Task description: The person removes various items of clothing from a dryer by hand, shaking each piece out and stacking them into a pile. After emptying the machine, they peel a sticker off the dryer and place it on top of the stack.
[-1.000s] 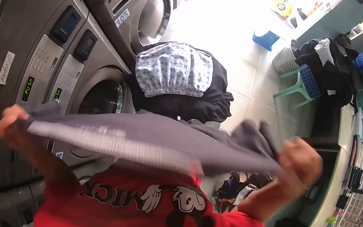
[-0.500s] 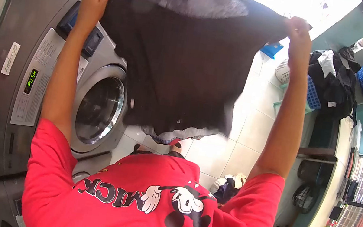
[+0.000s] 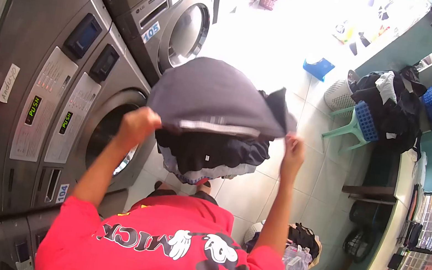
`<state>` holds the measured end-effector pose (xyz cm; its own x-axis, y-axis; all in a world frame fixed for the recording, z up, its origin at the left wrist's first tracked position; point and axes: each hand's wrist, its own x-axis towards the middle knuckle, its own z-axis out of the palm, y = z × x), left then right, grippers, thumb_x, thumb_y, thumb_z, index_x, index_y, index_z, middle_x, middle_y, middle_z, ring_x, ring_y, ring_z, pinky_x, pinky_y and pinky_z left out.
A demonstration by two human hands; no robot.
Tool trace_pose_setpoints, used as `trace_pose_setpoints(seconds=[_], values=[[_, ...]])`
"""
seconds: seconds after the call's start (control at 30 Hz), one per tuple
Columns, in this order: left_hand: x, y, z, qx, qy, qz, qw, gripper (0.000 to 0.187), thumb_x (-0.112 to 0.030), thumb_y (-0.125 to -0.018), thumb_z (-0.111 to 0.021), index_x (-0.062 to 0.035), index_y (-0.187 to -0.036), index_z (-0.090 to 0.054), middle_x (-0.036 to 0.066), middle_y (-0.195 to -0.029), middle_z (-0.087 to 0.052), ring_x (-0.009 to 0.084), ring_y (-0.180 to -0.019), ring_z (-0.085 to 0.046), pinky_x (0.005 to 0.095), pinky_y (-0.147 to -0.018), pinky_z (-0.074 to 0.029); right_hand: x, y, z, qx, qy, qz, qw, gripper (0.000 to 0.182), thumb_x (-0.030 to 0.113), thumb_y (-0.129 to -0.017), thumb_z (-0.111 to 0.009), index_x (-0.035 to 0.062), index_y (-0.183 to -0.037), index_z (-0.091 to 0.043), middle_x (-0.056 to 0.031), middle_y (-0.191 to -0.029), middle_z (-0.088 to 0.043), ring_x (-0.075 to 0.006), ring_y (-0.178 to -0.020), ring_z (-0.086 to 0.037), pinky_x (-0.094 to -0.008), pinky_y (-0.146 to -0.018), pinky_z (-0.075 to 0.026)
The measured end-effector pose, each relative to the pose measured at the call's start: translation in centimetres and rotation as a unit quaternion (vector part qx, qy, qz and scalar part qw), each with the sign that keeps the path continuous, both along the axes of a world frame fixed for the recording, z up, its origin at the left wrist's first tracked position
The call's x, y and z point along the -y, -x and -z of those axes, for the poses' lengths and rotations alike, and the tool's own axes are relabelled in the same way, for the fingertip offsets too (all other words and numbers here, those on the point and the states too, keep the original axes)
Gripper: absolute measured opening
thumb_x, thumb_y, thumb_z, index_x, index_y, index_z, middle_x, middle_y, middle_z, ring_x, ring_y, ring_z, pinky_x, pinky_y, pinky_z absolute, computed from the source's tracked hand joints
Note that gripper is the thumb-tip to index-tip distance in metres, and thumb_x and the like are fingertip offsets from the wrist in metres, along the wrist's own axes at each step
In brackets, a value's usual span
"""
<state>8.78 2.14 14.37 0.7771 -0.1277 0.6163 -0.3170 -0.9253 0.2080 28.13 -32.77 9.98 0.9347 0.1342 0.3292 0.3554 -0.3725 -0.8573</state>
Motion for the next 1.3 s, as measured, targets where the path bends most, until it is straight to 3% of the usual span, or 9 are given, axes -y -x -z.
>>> trace_pose_setpoints(seconds=[0.07, 0.17, 0.3, 0.57, 0.77, 0.9, 1.13, 1.23, 1.3], values=[[1.8, 2.5, 5.0, -0.107, 0.056, -0.021, 0.992, 0.018, -0.006, -0.069, -0.062, -0.0095, -0.08, -0.049, 0.006, -0.068, -0.048, 0.0236, -0.062, -0.053, 0.0327, -0.052, -0.044, 1.1, 2.4, 5.4, -0.084, -0.001, -0.002, 0.996, 0.006, 0.007, -0.082, -0.054, 0.0017, -0.082, -0.051, -0.0071, -0.088, -0.059, -0.0133, -0.081, -0.052, -0.0271, -0.073, -0.042], [3.7, 5.7, 11.1, -0.21, 0.12, -0.044, 0.969, 0.02, -0.011, -0.074, -0.059, -0.0107, -0.09, -0.048, 0.004, -0.082, -0.052, 0.0221, -0.077, -0.055, 0.0331, -0.063, -0.046, 2.3, 4.8, 11.2, -0.214, 0.108, 0.039, 0.97, 0.006, 0.007, -0.078, -0.055, 0.0055, -0.084, -0.054, -0.0008, -0.073, -0.057, -0.008, -0.061, -0.049, -0.0215, -0.056, -0.04], [4.2, 9.6, 12.1, -0.312, 0.204, -0.107, 0.922, 0.029, -0.004, -0.074, -0.055, -0.0121, -0.101, -0.048, 0.006, -0.099, -0.053, 0.0269, -0.093, -0.054, 0.037, -0.076, -0.046, -0.9, 4.4, 10.4, -0.194, 0.062, 0.039, 0.978, 0.008, 0.009, -0.08, -0.052, 0.0053, -0.086, -0.055, -0.0008, -0.076, -0.059, -0.008, -0.065, -0.052, -0.0219, -0.056, -0.041], [-0.6, 15.9, 11.9, -0.193, 0.198, -0.172, 0.945, 0.022, -0.003, -0.078, -0.048, -0.0046, -0.099, -0.049, 0.01, -0.095, -0.049, 0.0261, -0.091, -0.052, 0.0332, -0.078, -0.044, -22.6, 5.8, -11.8, 0.041, -0.018, -0.295, 0.955, 0.008, 0.001, -0.08, -0.049, 0.0013, -0.085, -0.055, -0.0099, -0.084, -0.059, -0.0186, -0.076, -0.058, -0.027, -0.068, -0.045], [-0.9, 21.8, 12.0, -0.108, 0.216, -0.258, 0.936, 0.018, -0.009, -0.081, -0.05, -0.0079, -0.099, -0.05, 0.011, -0.099, -0.052, 0.0273, -0.092, -0.054, 0.0332, -0.077, -0.044, -34.4, 15.1, -32.7, 0.409, -0.069, -0.485, 0.77, 0.014, -0.002, -0.075, -0.054, 0.0016, -0.088, -0.055, -0.0107, -0.089, -0.056, -0.0255, -0.08, -0.055, -0.031, -0.068, -0.044], [0.0, 26.0, 13.6, -0.078, 0.271, -0.283, 0.917, 0.016, -0.008, -0.079, -0.052, -0.0081, -0.095, -0.053, 0.008, -0.088, -0.056, 0.0265, -0.08, -0.058, 0.0331, -0.067, -0.047, -42.9, 21.4, -42.8, 0.427, -0.077, -0.611, 0.662, 0.017, 0.008, -0.079, -0.054, 0.0043, -0.095, -0.056, -0.0061, -0.091, -0.057, -0.0155, -0.087, -0.055, -0.0285, -0.069, -0.043], [1.2, 31.2, 18.5, -0.084, 0.375, -0.427, 0.818, 0.013, -0.011, -0.08, -0.05, -0.0114, -0.091, -0.056, 0.011, -0.083, -0.06, 0.0302, -0.075, -0.057, 0.0375, -0.062, -0.046, -59.0, 29.6, -48.1, 0.438, 0.189, -0.657, 0.583, 0.029, 0.022, -0.079, -0.057, 0.0047, -0.101, -0.057, -0.0118, -0.103, -0.058, -0.021, -0.094, -0.054, -0.0302, -0.083, -0.042], [0.4, 32.9, 20.5, -0.077, 0.422, -0.448, 0.785, 0.014, -0.012, -0.081, -0.048, -0.0128, -0.092, -0.057, 0.011, -0.083, -0.06, 0.0309, -0.074, -0.057, 0.0368, -0.062, -0.046, -63.4, 32.0, -46.7, 0.422, 0.294, -0.668, 0.539, 0.038, 0.031, -0.075, -0.06, 0.0061, -0.104, -0.057, -0.0125, -0.098, -0.059, -0.0216, -0.089, -0.057, -0.0324, -0.067, -0.048], [0.2, 33.5, 19.6, -0.036, 0.437, -0.45, 0.778, 0.014, -0.011, -0.082, -0.047, -0.0111, -0.091, -0.057, 0.01, -0.081, -0.061, 0.03, -0.074, -0.058, 0.0361, -0.064, -0.046, -66.5, 33.3, -45.2, 0.252, 0.412, -0.7, 0.527, 0.042, 0.032, -0.078, -0.057, 0.007, -0.111, -0.054, -0.0138, -0.106, -0.056, -0.0232, -0.097, -0.055, -0.0335, -0.069, -0.049]])
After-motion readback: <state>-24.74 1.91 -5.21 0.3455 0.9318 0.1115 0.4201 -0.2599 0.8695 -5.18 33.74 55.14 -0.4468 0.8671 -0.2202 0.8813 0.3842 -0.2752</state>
